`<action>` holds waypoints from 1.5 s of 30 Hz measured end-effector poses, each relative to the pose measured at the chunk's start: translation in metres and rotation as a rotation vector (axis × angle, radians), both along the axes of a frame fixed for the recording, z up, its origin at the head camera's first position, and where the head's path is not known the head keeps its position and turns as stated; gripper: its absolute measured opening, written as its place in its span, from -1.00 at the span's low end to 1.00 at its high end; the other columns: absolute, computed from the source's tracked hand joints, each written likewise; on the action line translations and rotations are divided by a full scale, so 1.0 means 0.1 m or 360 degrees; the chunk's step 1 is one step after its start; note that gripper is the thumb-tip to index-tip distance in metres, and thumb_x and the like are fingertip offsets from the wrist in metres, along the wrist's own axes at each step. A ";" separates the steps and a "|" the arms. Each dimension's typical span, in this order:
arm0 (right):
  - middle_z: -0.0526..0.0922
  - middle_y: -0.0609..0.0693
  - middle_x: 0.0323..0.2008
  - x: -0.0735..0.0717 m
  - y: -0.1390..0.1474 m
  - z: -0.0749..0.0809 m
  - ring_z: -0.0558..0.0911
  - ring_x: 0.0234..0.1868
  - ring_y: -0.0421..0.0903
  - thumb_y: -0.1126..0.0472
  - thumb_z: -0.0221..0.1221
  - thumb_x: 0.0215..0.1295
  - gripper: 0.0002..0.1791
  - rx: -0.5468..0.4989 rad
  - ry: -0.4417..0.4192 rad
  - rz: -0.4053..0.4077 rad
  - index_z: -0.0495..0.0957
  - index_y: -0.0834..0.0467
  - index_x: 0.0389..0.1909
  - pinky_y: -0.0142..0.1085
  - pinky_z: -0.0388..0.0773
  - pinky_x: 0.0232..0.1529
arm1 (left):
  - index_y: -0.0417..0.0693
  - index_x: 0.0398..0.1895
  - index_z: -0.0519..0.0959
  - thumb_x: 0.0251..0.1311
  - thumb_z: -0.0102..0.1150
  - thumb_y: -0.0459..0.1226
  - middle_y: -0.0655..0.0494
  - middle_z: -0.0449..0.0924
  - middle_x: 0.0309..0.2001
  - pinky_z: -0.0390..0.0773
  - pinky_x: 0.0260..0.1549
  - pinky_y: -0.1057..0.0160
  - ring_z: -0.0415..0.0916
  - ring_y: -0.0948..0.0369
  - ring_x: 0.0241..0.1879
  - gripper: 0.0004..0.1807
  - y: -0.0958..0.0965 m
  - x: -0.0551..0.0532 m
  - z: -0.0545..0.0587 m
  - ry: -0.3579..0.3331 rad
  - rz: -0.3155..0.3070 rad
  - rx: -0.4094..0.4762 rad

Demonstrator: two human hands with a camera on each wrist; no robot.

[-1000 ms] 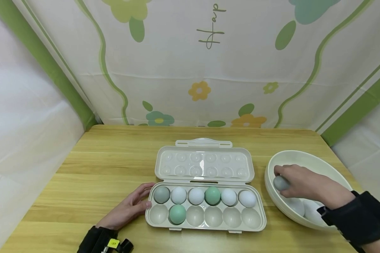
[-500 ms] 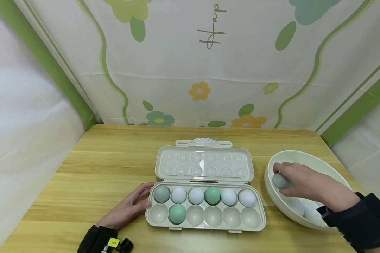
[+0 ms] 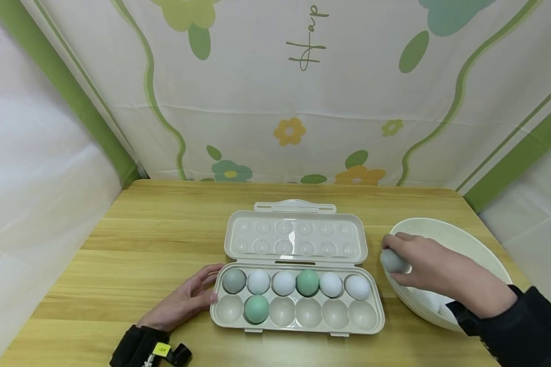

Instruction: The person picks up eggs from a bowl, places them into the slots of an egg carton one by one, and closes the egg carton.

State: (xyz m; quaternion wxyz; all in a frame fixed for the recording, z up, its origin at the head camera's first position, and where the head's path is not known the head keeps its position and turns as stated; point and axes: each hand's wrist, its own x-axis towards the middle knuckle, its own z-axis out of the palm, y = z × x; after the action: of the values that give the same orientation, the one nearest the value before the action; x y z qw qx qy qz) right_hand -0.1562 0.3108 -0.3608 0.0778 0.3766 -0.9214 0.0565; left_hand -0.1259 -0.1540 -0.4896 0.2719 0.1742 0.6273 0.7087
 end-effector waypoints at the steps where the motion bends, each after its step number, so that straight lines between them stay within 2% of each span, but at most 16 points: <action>1: 0.46 -0.23 -0.40 0.00 -0.04 0.01 0.41 -0.48 -0.34 0.27 0.44 -0.39 -0.50 -0.0007 0.0008 0.0011 0.46 0.06 -0.31 -0.37 0.41 -0.60 | -0.10 0.36 0.00 0.28 -0.07 -0.42 -0.32 -0.05 0.39 0.46 0.02 0.19 0.25 -0.03 0.21 -0.39 0.00 0.00 0.00 0.0005 -0.0005 0.0007; 5: 0.46 -0.24 -0.40 0.01 -0.17 0.03 0.43 -0.45 -0.33 0.27 0.41 -0.35 -0.53 -0.0016 -0.0002 0.0022 0.46 0.05 -0.31 -0.36 0.45 -0.56 | -0.11 0.35 0.01 0.25 -0.05 -0.44 -0.35 -0.03 0.37 0.46 0.01 0.21 0.22 -0.04 0.22 -0.38 -0.01 -0.01 -0.01 0.0041 -0.0020 0.0018; 12: 0.51 -0.17 -0.35 -0.02 -0.28 0.05 0.45 -0.43 -0.28 0.26 0.41 -0.25 -0.53 0.0024 -0.0169 0.0012 0.46 0.10 -0.24 -0.33 0.47 -0.53 | -0.09 0.35 0.04 0.23 -0.02 -0.45 -0.35 0.01 0.36 0.43 0.04 0.21 0.20 -0.07 0.24 -0.37 -0.02 -0.01 -0.01 0.0071 -0.0024 -0.0001; 19: 0.51 -0.09 -0.32 -0.04 -0.45 0.05 0.43 -0.44 -0.26 0.21 0.38 -0.15 -0.55 0.0032 -0.0309 -0.0014 0.45 0.15 -0.19 -0.33 0.48 -0.51 | -0.05 0.35 0.04 0.22 0.01 -0.42 -0.32 0.00 0.37 0.41 0.06 0.18 0.19 -0.08 0.25 -0.35 -0.03 -0.01 -0.01 0.0047 -0.0003 -0.0046; 32: 0.50 -0.15 -0.34 0.02 -0.76 0.04 0.42 -0.48 -0.31 0.16 0.36 -0.12 -0.57 0.0066 -0.0349 0.0053 0.46 0.13 -0.18 -0.35 0.47 -0.51 | -0.02 0.35 0.05 0.21 0.04 -0.39 -0.28 0.01 0.38 0.34 0.14 0.01 0.13 -0.10 0.28 -0.34 -0.02 -0.01 0.00 0.0043 0.0012 -0.0087; 36: 0.51 -0.17 -0.34 0.05 -0.87 0.03 0.44 -0.52 -0.30 0.16 0.36 -0.14 -0.55 0.0085 -0.0341 0.0052 0.46 0.09 -0.16 -0.36 0.49 -0.53 | -0.01 0.34 0.06 0.21 0.05 -0.39 -0.27 0.02 0.38 0.34 0.14 0.02 0.15 -0.09 0.27 -0.35 -0.02 -0.01 -0.01 0.0044 0.0014 -0.0089; 45: 0.51 -0.17 -0.33 0.05 -1.10 -0.01 0.43 -0.49 -0.28 0.14 0.35 -0.12 -0.56 0.0074 -0.0325 0.0147 0.47 0.08 -0.15 -0.35 0.45 -0.55 | -0.01 0.34 0.06 0.22 0.04 -0.39 -0.26 0.02 0.38 0.35 0.13 0.05 0.15 -0.08 0.27 -0.35 -0.01 -0.01 -0.01 0.0031 0.0008 -0.0070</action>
State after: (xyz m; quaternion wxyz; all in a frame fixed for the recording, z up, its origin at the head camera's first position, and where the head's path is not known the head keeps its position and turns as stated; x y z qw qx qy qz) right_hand -0.1515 0.2004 -0.3618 -0.0279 0.4126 -0.9072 0.0766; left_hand -0.1266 -0.1545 -0.4906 0.2675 0.1735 0.6459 0.6937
